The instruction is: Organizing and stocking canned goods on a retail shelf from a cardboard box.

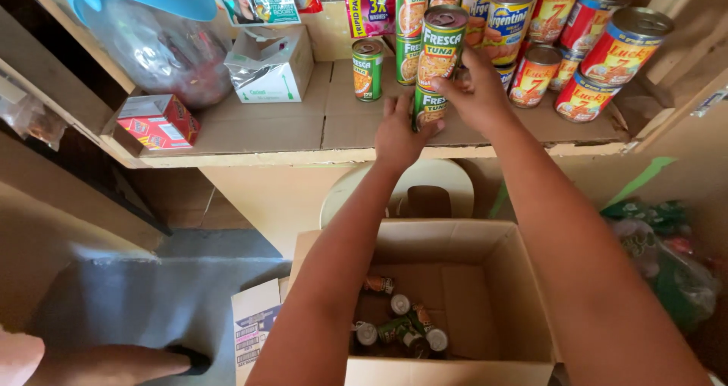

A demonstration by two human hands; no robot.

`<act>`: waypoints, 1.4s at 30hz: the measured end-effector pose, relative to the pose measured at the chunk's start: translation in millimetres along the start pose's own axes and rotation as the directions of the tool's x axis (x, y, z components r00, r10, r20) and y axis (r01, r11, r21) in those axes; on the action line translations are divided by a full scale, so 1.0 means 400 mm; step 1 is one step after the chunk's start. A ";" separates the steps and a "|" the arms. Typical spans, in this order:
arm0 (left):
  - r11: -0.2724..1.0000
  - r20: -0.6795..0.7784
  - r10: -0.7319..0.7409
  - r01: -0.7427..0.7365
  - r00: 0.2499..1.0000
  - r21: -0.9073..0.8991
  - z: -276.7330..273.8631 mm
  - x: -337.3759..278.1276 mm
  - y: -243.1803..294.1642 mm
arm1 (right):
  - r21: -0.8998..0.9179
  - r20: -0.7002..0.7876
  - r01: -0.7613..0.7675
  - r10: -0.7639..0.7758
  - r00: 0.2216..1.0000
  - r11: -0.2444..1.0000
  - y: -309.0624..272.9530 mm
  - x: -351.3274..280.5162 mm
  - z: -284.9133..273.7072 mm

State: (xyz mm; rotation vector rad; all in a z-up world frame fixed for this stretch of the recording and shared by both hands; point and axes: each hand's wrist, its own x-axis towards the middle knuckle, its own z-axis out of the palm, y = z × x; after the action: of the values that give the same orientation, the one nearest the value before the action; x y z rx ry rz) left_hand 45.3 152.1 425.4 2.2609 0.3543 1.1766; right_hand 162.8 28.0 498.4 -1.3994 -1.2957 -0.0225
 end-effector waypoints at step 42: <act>0.844 -0.160 -0.465 0.490 0.871 0.218 0.005 0.232 -0.250 | -0.502 -0.252 -0.037 -0.105 0.962 0.864 0.179 -0.108 0.065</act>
State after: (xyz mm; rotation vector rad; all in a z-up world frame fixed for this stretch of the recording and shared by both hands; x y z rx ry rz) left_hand 103.0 275.7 427.4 2.1327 1.0981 1.0180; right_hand 177.9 38.5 412.8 -1.7407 -1.1221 -0.6006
